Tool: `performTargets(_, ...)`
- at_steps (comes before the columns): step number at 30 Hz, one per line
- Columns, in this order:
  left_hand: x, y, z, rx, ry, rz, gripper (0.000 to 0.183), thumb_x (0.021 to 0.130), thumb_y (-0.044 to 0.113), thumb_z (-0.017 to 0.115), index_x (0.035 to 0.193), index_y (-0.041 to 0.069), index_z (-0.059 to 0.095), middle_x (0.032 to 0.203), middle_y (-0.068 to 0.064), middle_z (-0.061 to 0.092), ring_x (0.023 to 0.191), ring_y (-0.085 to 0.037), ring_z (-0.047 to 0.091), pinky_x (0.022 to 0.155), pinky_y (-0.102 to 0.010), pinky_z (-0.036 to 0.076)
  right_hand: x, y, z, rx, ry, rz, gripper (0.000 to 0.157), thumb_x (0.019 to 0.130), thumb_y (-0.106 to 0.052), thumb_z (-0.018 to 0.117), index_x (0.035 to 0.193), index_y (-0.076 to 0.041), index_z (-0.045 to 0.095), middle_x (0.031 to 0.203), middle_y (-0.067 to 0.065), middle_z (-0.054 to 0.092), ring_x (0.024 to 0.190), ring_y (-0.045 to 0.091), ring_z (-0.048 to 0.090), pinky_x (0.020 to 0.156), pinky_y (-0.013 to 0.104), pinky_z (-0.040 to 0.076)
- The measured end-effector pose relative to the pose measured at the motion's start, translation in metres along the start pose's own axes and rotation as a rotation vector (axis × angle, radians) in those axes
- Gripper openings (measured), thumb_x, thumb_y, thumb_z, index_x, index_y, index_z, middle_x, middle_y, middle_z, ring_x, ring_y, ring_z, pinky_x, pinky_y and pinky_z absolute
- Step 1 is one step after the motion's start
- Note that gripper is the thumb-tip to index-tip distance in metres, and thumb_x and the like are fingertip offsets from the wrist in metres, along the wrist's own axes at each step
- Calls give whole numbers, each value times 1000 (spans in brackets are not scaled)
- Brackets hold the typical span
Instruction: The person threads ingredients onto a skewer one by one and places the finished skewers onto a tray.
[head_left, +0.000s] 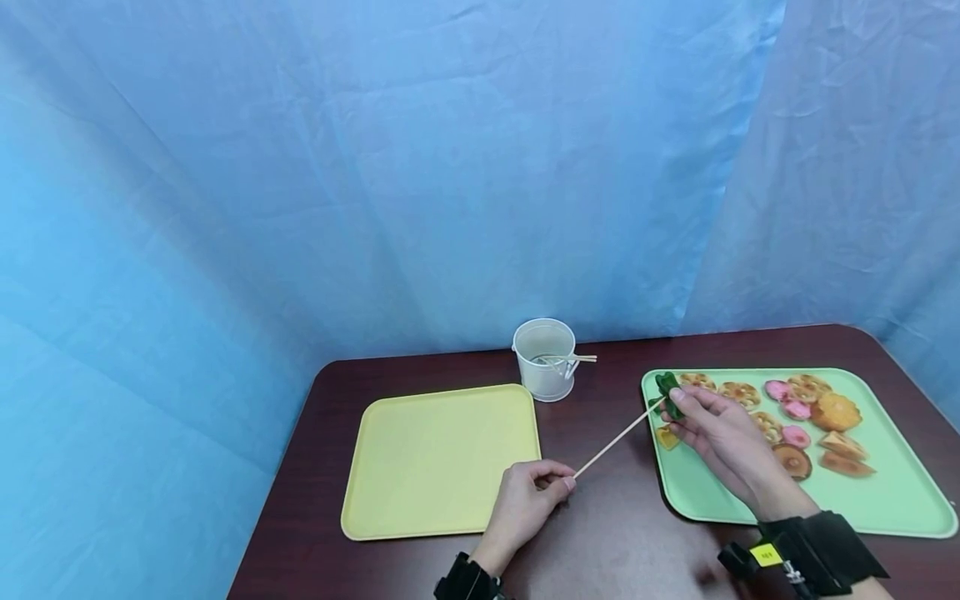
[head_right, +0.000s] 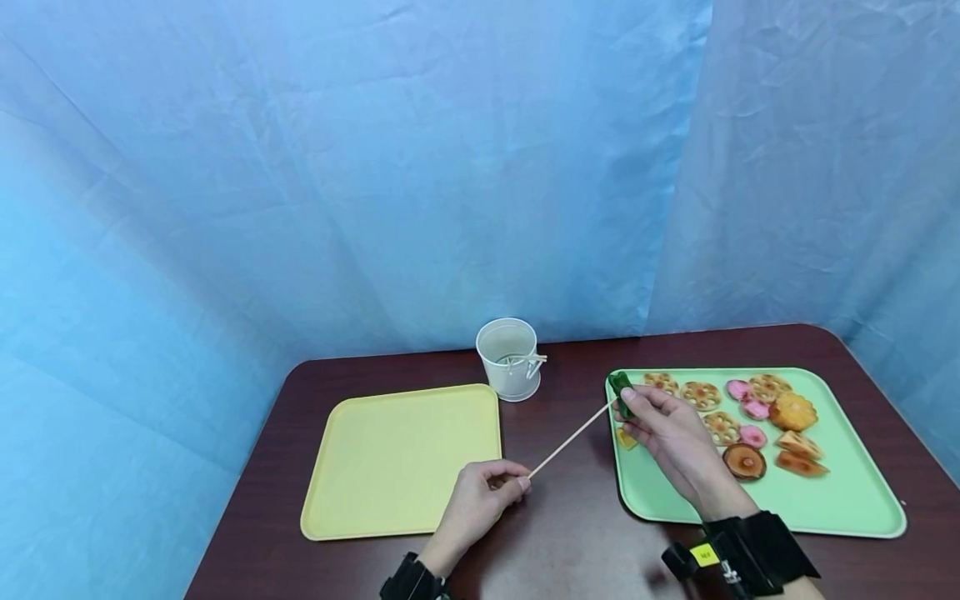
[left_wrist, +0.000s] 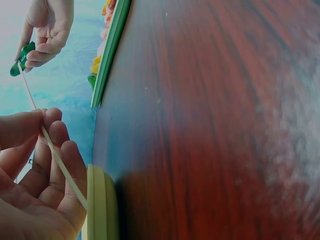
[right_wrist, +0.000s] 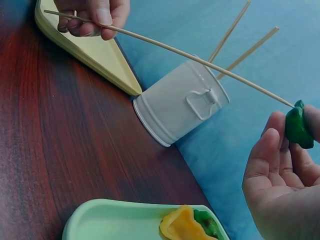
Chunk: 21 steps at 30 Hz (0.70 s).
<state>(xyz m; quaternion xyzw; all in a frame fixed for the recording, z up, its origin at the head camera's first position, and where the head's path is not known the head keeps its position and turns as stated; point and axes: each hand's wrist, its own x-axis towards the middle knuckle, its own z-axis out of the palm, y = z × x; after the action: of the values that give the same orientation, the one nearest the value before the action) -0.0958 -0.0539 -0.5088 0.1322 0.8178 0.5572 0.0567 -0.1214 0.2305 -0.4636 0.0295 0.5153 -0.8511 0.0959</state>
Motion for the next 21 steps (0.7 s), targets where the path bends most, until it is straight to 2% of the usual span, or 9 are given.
performTargets(5, 0, 0, 1, 1, -7, -1, 12, 84, 10, 69, 90, 3, 76, 65, 9, 63, 56, -12, 61, 48, -14, 43, 0, 1, 0, -5, 7, 0, 16, 98, -18, 54, 102, -12, 69, 95, 0, 66, 86, 13, 64, 79, 28, 54)
performTargets(9, 0, 2, 0, 2, -6, -2, 12, 83, 11, 69, 90, 4, 76, 65, 10, 64, 56, -15, 62, 48, -14, 43, -1, 2, 1, -59, 19, -38, 16, 98, -17, 55, 105, -13, 68, 97, -2, 66, 86, 10, 63, 76, 25, 53)
performTargets(16, 0, 6, 1, 16, 5, 15, 12, 83, 14, 69, 89, 7, 77, 66, 11, 63, 55, 1, 54, 50, -14, 44, -2, 4, 2, -171, 77, -139, 18, 96, -14, 58, 109, -17, 69, 100, -6, 66, 85, 5, 62, 72, 20, 52)
performTargets(21, -1, 8, 1, 29, 22, 30, 12, 83, 16, 69, 89, 8, 77, 68, 11, 64, 58, -1, 56, 52, -15, 46, -2, 4, 6, -198, 99, -151, 16, 94, -14, 61, 105, -19, 71, 98, -7, 66, 85, 4, 62, 72, 19, 52)
